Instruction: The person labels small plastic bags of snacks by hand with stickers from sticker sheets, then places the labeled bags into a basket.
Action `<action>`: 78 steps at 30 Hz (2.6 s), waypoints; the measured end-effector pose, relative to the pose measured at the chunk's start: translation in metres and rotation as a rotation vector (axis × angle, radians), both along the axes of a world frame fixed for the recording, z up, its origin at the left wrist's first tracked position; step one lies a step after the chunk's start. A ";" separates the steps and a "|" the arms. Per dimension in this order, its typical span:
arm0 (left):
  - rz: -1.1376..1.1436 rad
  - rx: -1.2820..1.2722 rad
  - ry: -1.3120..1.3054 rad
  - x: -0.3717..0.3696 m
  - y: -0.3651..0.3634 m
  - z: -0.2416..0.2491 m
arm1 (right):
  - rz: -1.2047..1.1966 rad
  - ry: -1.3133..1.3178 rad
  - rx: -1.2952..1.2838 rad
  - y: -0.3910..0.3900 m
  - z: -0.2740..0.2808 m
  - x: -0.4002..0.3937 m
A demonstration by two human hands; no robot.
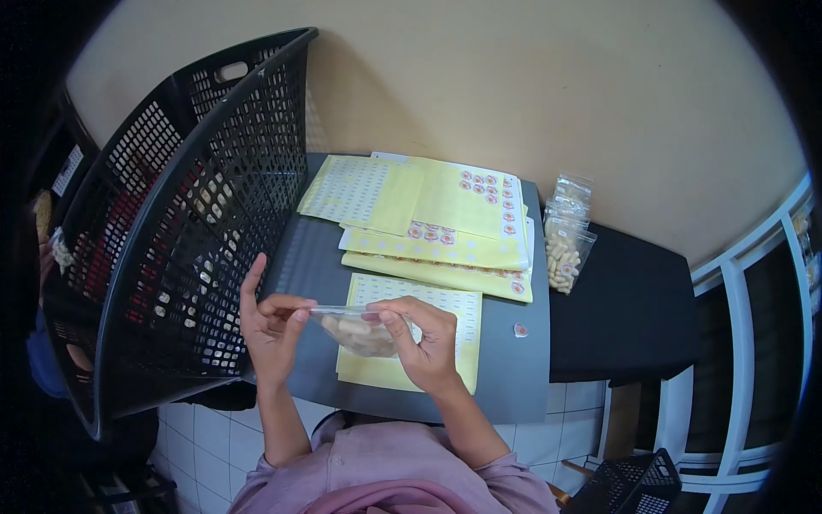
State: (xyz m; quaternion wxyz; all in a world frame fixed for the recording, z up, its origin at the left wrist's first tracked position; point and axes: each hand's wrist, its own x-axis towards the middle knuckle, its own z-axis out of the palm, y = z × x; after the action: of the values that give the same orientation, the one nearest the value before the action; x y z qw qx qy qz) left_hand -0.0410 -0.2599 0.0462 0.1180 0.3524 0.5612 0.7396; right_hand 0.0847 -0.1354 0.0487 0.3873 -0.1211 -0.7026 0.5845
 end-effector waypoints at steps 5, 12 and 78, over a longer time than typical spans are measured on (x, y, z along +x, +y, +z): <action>0.047 0.026 -0.011 0.003 0.001 0.001 | 0.005 0.041 0.113 0.003 -0.005 -0.006; 0.091 0.061 0.076 0.009 0.002 -0.004 | 0.004 0.094 -0.017 -0.008 -0.005 -0.013; -0.880 0.007 -1.508 0.036 0.036 -0.102 | -0.473 -0.213 -0.455 0.024 -0.094 0.071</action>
State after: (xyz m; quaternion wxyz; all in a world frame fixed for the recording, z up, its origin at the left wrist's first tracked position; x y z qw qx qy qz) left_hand -0.0055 -0.2244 -0.0555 0.7317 -0.0460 0.1443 0.6646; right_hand 0.1559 -0.1109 -0.0456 0.3997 -0.4242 -0.5434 0.6042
